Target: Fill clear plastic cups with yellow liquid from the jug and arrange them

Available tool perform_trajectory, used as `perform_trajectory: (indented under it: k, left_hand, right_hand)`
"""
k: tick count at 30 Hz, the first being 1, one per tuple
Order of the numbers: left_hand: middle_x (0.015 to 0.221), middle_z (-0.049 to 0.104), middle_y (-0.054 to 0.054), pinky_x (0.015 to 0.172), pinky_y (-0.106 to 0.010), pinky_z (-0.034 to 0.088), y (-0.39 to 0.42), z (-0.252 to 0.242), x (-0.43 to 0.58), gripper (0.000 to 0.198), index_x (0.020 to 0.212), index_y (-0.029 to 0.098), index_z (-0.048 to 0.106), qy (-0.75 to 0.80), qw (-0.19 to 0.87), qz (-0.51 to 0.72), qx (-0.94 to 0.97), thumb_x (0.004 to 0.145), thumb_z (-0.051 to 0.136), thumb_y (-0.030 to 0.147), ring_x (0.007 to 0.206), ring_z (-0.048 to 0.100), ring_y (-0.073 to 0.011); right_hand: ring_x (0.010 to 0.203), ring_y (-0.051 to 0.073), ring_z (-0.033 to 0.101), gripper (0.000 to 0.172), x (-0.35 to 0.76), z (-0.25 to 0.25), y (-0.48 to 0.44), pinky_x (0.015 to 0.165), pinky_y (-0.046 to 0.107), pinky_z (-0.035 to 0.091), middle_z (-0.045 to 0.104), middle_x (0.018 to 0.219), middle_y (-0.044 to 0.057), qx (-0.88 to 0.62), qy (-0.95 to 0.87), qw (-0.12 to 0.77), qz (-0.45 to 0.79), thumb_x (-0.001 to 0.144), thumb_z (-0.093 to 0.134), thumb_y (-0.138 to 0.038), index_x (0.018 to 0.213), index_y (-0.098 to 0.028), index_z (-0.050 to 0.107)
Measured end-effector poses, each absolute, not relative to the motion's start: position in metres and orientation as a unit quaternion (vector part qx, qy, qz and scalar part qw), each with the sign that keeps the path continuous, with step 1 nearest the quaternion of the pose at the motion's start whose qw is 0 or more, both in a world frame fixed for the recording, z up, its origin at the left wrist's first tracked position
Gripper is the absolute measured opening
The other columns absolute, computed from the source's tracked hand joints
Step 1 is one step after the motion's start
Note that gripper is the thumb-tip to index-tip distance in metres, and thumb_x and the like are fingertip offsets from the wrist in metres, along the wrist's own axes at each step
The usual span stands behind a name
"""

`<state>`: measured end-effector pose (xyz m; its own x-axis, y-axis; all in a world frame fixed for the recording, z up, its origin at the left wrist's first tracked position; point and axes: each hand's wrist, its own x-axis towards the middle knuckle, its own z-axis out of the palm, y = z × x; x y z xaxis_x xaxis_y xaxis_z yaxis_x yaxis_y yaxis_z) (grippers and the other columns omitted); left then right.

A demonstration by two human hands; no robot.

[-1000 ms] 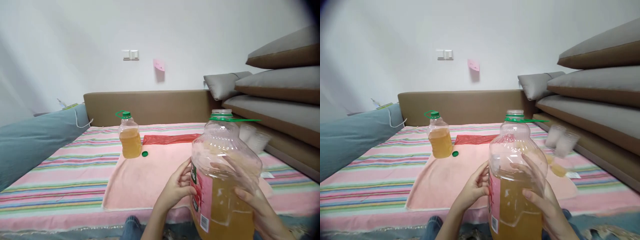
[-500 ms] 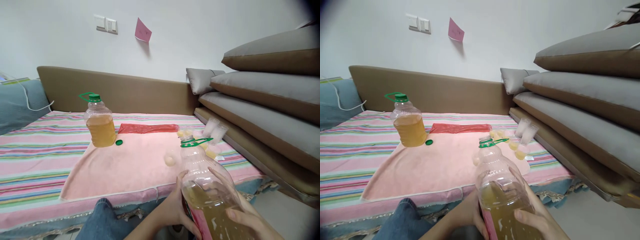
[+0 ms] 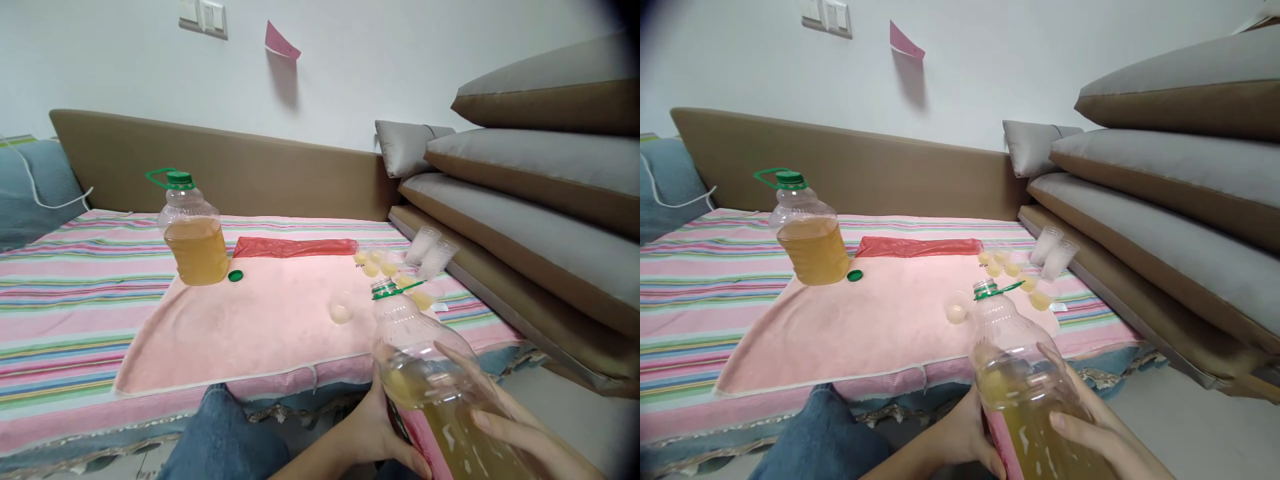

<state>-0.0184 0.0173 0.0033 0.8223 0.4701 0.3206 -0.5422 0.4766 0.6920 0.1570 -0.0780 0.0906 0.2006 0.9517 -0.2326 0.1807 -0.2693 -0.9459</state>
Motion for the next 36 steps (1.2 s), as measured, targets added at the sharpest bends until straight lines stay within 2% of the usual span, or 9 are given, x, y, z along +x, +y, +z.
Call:
perform_trajectory:
  k: [4, 9, 13, 16, 25, 30, 33, 36]
  left_hand:
    - [0.151, 0.036, -0.016, 0.114, -0.059, 0.021, 0.017, 0.004, -0.013, 0.130, 0.145, 0.031, 0.025, -0.057, 0.855, 0.311, 0.411, 0.036, 0.095, 0.029, 0.141, 0.029, -0.0374]
    - [0.146, 0.044, -0.016, 0.111, -0.060, 0.027, 0.014, 0.003, -0.010, 0.117, 0.145, 0.032, 0.022, -0.081, 0.879, 0.296, 0.364, 0.051, 0.091, 0.032, 0.136, 0.040, -0.0362]
    - [0.143, 0.047, -0.016, 0.109, -0.059, 0.030, 0.011, 0.000, -0.010, 0.117, 0.144, 0.032, 0.023, -0.062, 0.892, 0.296, 0.336, 0.049, 0.092, 0.031, 0.134, 0.043, -0.0368]
    - [0.139, 0.051, -0.016, 0.109, -0.058, 0.030, 0.011, 0.002, -0.011, 0.116, 0.144, 0.031, 0.023, -0.056, 0.898, 0.293, 0.323, 0.050, 0.092, 0.032, 0.130, 0.047, -0.0360]
    - [0.135, 0.054, -0.014, 0.106, -0.055, 0.035, 0.017, 0.003, -0.009, 0.110, 0.142, 0.030, 0.028, -0.086, 0.895, 0.301, 0.317, 0.052, 0.091, 0.032, 0.127, 0.050, -0.0350]
    - [0.136, 0.054, -0.014, 0.107, -0.056, 0.034, 0.016, -0.001, -0.008, 0.109, 0.141, 0.030, 0.031, -0.084, 0.903, 0.298, 0.299, 0.050, 0.092, 0.031, 0.128, 0.050, -0.0355]
    - [0.134, 0.056, -0.014, 0.107, -0.055, 0.034, 0.015, -0.001, -0.008, 0.110, 0.140, 0.031, 0.033, -0.068, 0.908, 0.294, 0.289, 0.047, 0.093, 0.031, 0.128, 0.050, -0.0357]
    - [0.133, 0.056, -0.014, 0.107, -0.056, 0.034, 0.013, -0.002, -0.009, 0.108, 0.139, 0.030, 0.035, -0.053, 0.915, 0.283, 0.283, 0.047, 0.093, 0.031, 0.126, 0.051, -0.0365]
  right_hand:
    - [0.143, 0.032, 0.025, 0.076, 0.160, 0.095, -0.074, 0.113, 0.052, 0.028, 0.034, 0.155, -0.001, -0.666, -0.435, 0.405, 0.451, 0.078, 0.063, -0.050, 0.146, -0.036, 0.034]
    - [0.143, 0.030, 0.025, 0.075, 0.158, 0.101, -0.067, 0.114, 0.052, 0.027, 0.032, 0.156, -0.003, -0.681, -0.446, 0.390, 0.431, 0.078, 0.063, -0.051, 0.146, -0.037, 0.034]
    - [0.144, 0.032, 0.024, 0.076, 0.151, 0.110, -0.062, 0.114, 0.052, 0.027, 0.031, 0.156, -0.004, -0.687, -0.443, 0.380, 0.433, 0.074, 0.066, -0.054, 0.143, -0.038, 0.039]
    - [0.143, 0.033, 0.025, 0.075, 0.147, 0.114, -0.058, 0.114, 0.052, 0.029, 0.035, 0.155, -0.002, -0.697, -0.426, 0.379, 0.434, 0.073, 0.067, -0.054, 0.141, -0.036, 0.043]
    - [0.143, 0.034, 0.024, 0.074, 0.150, 0.111, -0.053, 0.113, 0.054, 0.029, 0.036, 0.154, -0.001, -0.707, -0.430, 0.375, 0.417, 0.073, 0.067, -0.055, 0.141, -0.035, 0.045]
    - [0.140, 0.036, 0.028, 0.071, 0.150, 0.110, -0.053, 0.110, 0.053, 0.035, 0.044, 0.149, 0.000, -0.710, -0.413, 0.384, 0.422, 0.073, 0.067, -0.053, 0.139, -0.035, 0.047]
    - [0.141, 0.033, 0.027, 0.066, 0.150, 0.110, -0.053, 0.113, 0.048, 0.031, 0.049, 0.146, -0.001, -0.706, -0.409, 0.389, 0.427, 0.075, 0.067, -0.051, 0.137, -0.038, 0.049]
    - [0.143, 0.029, 0.021, 0.062, 0.152, 0.112, -0.052, 0.115, 0.041, 0.026, 0.043, 0.149, -0.005, -0.695, -0.413, 0.386, 0.443, 0.076, 0.067, -0.050, 0.135, -0.041, 0.050]
